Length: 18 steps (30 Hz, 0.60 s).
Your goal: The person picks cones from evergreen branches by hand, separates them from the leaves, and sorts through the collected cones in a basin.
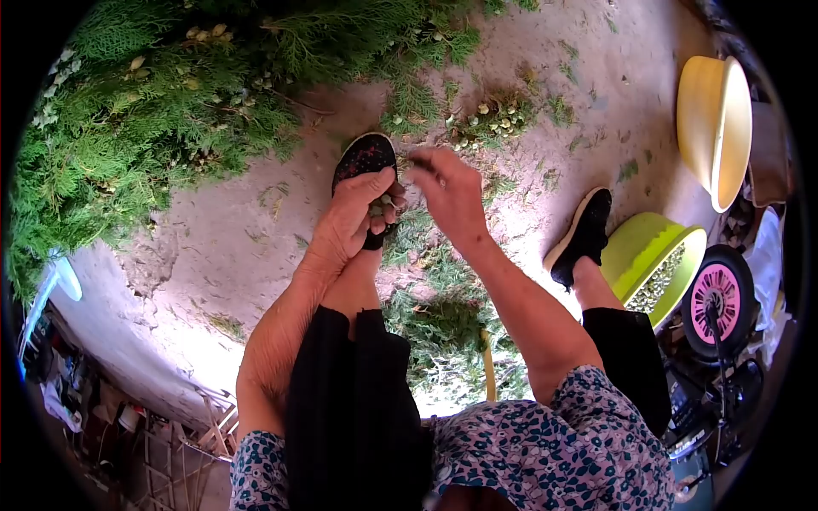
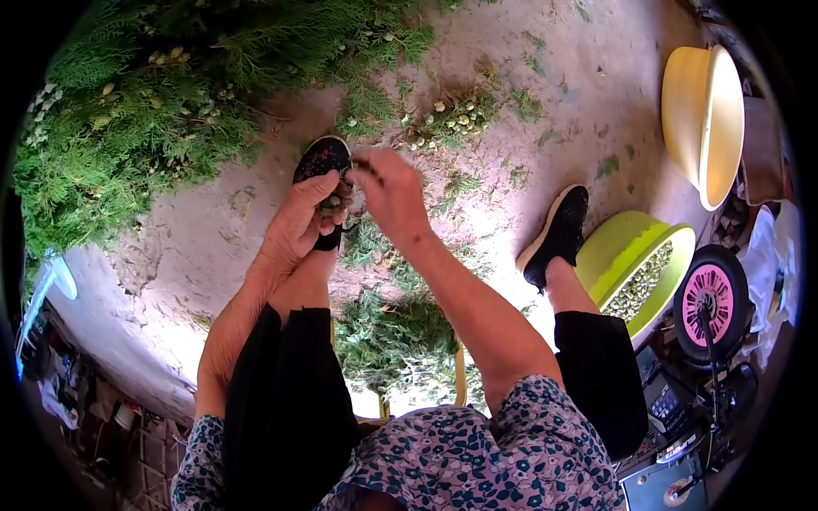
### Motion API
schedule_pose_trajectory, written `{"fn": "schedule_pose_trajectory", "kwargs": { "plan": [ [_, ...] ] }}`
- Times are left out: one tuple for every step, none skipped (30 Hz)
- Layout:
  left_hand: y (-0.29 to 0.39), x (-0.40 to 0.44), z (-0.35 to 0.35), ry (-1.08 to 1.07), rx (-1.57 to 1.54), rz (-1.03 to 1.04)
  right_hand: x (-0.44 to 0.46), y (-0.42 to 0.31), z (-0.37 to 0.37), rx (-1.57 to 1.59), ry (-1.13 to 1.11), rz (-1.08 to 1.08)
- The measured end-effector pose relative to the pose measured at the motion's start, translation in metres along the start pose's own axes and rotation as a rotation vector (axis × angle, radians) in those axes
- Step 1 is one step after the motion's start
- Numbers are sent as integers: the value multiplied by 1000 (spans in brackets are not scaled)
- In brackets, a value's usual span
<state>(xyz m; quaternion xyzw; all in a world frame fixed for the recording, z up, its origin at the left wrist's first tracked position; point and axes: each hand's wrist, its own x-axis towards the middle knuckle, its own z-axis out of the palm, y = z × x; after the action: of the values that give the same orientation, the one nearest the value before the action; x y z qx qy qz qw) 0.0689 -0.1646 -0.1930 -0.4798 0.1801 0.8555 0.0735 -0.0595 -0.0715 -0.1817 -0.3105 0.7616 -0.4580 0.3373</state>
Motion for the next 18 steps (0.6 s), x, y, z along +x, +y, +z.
{"fn": "schedule_pose_trajectory", "kwargs": {
  "plan": [
    [0,0,0,-1,2,1,11,16,7,0,2,-1],
    [2,-2,0,-10,-48,6,22,31,15,-100,56,-104],
    [4,-3,0,-20,-97,14,34,36,22,-199,111,-208],
    [5,-3,0,-24,-93,18,43,40,29,-200,116,-214],
    [5,-4,0,-27,-111,29,49,39,36,-311,84,-146],
    [5,-5,0,-33,-130,39,54,39,40,-423,53,-77],
    [5,-4,-1,-40,-127,43,58,42,42,-427,59,-81],
    [2,-2,-3,2,-174,61,61,44,43,-461,45,-60],
    [-1,1,-7,44,-220,77,63,46,42,-496,31,-37],
    [-4,4,-12,36,-270,85,59,48,41,-392,122,-110],
    [-3,3,-10,25,-268,85,54,41,39,-401,130,-113],
    [-1,1,-6,83,-278,114,48,32,36,-279,133,-141],
    [0,0,-2,140,-288,135,39,22,30,-159,137,-161],
    [0,0,1,129,-352,132,28,4,20,81,-70,-21],
    [-1,0,2,118,-349,117,20,-9,12,326,-273,118],
    [0,0,0,109,-311,111,15,-3,8,171,-215,0],
    [1,1,-1,100,-274,111,15,9,1,161,-204,2],
    [-1,1,-4,85,-256,107,19,26,-12,-3,-16,-26]
  ]
}}
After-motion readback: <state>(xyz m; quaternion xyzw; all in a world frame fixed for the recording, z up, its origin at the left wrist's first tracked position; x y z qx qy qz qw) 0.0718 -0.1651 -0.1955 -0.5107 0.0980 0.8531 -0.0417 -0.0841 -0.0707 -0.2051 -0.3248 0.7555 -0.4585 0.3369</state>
